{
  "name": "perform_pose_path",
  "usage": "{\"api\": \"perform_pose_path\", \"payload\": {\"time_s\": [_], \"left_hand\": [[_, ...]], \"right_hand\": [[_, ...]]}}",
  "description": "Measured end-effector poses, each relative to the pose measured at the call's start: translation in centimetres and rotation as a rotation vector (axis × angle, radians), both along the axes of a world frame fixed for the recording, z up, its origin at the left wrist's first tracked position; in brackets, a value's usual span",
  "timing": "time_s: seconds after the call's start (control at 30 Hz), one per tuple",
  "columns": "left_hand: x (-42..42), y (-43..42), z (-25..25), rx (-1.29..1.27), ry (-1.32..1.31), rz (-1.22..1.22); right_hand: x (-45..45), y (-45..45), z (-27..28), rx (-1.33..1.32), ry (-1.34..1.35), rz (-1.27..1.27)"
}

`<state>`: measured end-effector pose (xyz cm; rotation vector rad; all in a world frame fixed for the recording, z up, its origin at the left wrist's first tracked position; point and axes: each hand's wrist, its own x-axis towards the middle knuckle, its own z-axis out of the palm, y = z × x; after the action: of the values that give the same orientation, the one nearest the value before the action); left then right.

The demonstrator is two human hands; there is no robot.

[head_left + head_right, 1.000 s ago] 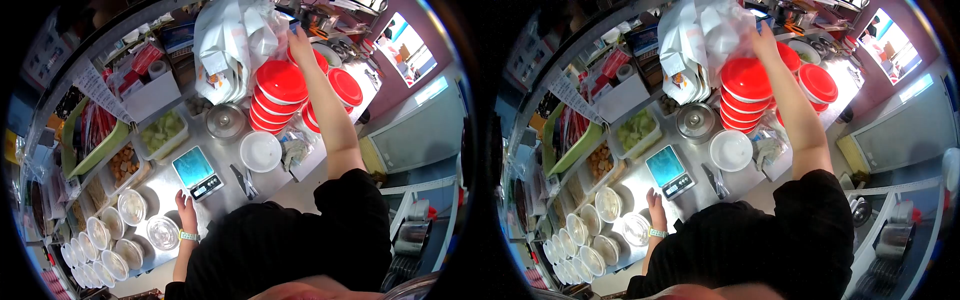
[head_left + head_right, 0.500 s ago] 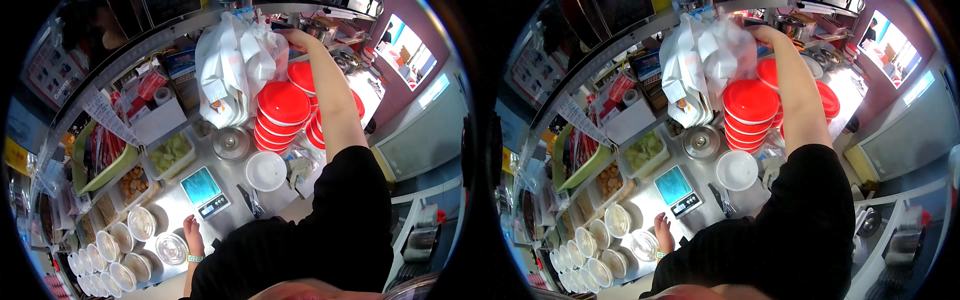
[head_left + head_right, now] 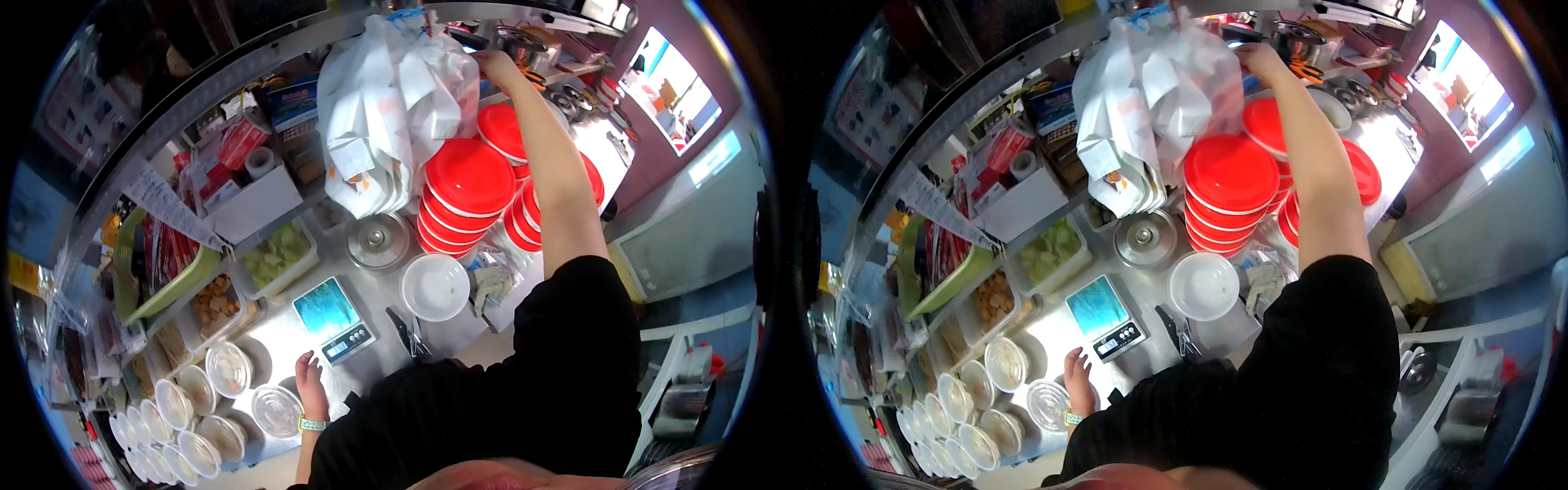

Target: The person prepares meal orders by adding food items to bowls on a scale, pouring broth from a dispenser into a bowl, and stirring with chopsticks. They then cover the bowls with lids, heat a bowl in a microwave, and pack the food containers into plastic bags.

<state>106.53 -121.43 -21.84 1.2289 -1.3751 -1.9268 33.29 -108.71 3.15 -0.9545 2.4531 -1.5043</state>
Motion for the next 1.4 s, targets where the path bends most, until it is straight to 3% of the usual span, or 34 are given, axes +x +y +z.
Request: {"api": "perform_pose_path", "payload": {"time_s": [0.03,0.07,0.1,0.17,0.2,0.27,0.33,0.73,0.9,0.97,1.07,1.4], "left_hand": [[-0.1,-0.2,-0.2,-0.023,-0.004,-0.028],[0.2,0.1,-0.1,-0.047,-0.014,-0.024],[-0.2,0.6,1.2,-0.037,0.041,0.015],[0.1,0.6,1.4,-0.114,-0.005,-0.005],[1.1,0.0,-1.0,-0.194,-0.037,-0.09],[0.7,0.3,1.3,-0.179,-0.109,-0.076],[0.8,0.2,2.1,-0.125,-0.135,-0.084],[1.7,0.7,2.0,-0.125,-0.043,-0.02],[1.6,0.7,2.0,-0.119,-0.011,-0.006],[1.6,0.7,1.6,-0.105,0.001,-0.012],[1.6,0.8,1.4,-0.108,0.012,-0.022],[2.1,0.8,1.6,-0.082,-0.024,-0.066]], "right_hand": [[0.3,-0.3,0.1,0.054,0.143,-0.027],[4.4,0.5,2.7,0.458,0.541,-0.142],[5.0,0.0,2.6,0.44,0.545,-0.189],[1.0,0.3,-0.3,0.103,0.383,-0.036],[4.5,-0.2,1.2,0.11,0.18,-0.067],[1.4,0.5,-0.1,0.187,0.163,-0.033],[-0.3,0.6,-1.1,0.001,-0.121,0.125],[0.7,0.3,-0.2,0.156,0.252,-0.067],[-2.2,1.1,-2.0,-0.106,0.06,-0.031],[-0.7,0.9,-2.3,-0.242,-0.294,0.072],[1.1,0.4,-1.9,-0.159,-0.351,0.192],[-2.3,0.9,-2.6,0.044,-0.073,-0.066]]}}
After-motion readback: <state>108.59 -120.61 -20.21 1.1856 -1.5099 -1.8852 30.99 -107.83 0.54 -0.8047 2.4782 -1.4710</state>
